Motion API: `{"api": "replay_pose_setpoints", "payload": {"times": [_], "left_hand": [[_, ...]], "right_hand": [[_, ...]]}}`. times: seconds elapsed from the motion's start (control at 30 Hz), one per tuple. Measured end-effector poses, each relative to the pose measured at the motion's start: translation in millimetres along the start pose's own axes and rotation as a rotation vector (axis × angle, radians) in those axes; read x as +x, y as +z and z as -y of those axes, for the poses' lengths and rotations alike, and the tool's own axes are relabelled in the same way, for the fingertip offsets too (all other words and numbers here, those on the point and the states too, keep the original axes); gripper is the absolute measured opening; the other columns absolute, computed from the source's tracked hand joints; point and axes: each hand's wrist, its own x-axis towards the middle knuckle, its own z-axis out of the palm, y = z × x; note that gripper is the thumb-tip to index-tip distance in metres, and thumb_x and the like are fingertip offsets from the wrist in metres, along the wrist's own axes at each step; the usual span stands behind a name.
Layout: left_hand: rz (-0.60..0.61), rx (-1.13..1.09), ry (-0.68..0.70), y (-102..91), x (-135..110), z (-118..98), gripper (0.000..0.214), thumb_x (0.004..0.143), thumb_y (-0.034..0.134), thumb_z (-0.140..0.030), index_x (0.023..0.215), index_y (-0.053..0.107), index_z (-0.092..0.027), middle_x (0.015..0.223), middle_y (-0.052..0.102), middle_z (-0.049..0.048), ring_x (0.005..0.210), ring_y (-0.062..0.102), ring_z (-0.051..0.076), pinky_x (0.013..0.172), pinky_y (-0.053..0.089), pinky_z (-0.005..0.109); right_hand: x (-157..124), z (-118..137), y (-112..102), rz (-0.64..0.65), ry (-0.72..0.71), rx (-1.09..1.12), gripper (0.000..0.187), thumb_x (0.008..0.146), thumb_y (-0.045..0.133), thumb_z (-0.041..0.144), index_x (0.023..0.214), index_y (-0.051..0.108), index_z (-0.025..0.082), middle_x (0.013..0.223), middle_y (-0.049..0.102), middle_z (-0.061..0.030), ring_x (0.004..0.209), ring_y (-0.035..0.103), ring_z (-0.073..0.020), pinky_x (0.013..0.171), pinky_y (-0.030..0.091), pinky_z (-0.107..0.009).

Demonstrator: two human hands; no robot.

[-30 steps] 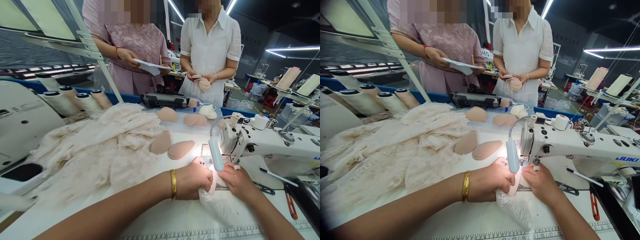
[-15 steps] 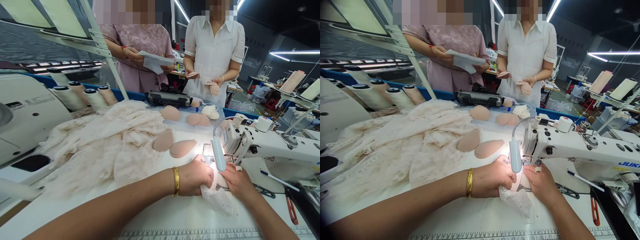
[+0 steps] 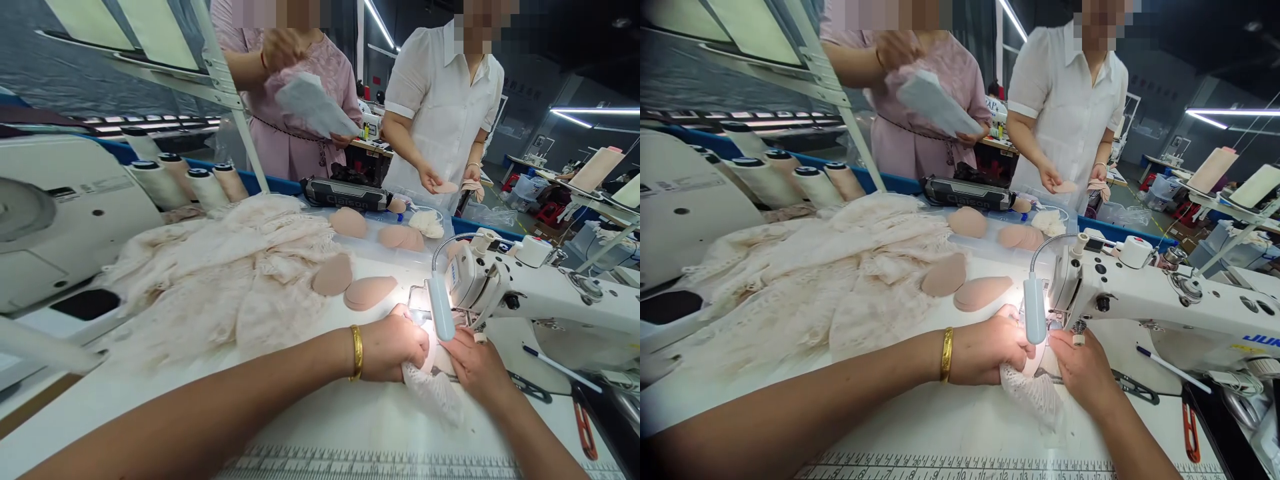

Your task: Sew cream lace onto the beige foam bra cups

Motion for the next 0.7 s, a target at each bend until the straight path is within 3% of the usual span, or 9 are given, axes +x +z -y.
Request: {"api": "replay_pose_setpoints", "payload": {"times": [0.2,0.33,0.43,0.57,0.7], "left_hand": [[0.0,0.038,-0.035,-2.6,4.9,8.6,0.019,0.066,0.068,-0.005,0.059,0.055,-0.017,0.086,0.074,-0.0029,0.067,0.053,0.013,0.087,0.028,0.038],[-0.016,0.078,-0.018,-2.7,5.3,11.0,0.017,0.065,0.062,-0.003,0.062,0.054,-0.018,0.083,0.073,-0.0011,0.07,0.055,0.016,0.088,0.029,0.038],[-0.021,0.088,0.042,-2.8,4.1,8.8,0.02,0.066,0.058,0.0,0.063,0.051,-0.018,0.08,0.074,-0.0002,0.069,0.057,0.017,0.087,0.028,0.04],[-0.011,0.084,0.051,-3.6,3.3,7.0,0.021,0.068,0.057,0.0,0.062,0.051,-0.019,0.071,0.071,0.0007,0.066,0.056,0.018,0.087,0.029,0.041],[-0.048,0.172,0.049,-0.4,3.3,11.2,0.019,0.074,0.058,-0.005,0.063,0.056,-0.02,0.067,0.067,0.0007,0.064,0.054,0.017,0.088,0.034,0.04]], "right_hand": [[-1.6,-1.7,2.1,0.019,0.004,0.042,0.039,0.091,0.043,0.003,0.11,0.069,0.025,0.114,0.074,-0.0047,0.105,0.064,-0.0234,0.087,0.049,-0.034],[-0.1,3.7,-5.5,-0.012,-0.038,0.088,0.037,0.095,0.043,0.006,0.112,0.07,0.024,0.1,0.074,-0.0057,0.092,0.062,-0.0227,0.076,0.047,-0.033],[1.8,11.4,-16.7,0.052,-0.134,0.175,0.035,0.098,0.045,0.009,0.117,0.069,0.026,0.102,0.075,-0.0044,0.089,0.061,-0.0215,0.075,0.047,-0.033],[2.8,18.8,-26.3,0.171,-0.209,0.229,0.032,0.1,0.048,0.011,0.116,0.069,0.029,0.115,0.075,-0.0028,0.101,0.062,-0.0224,0.08,0.048,-0.036],[2.3,20.1,-24.5,0.131,-0.223,0.25,0.03,0.1,0.047,0.01,0.113,0.068,0.027,0.11,0.076,-0.0037,0.097,0.062,-0.0224,0.079,0.047,-0.037]]}}
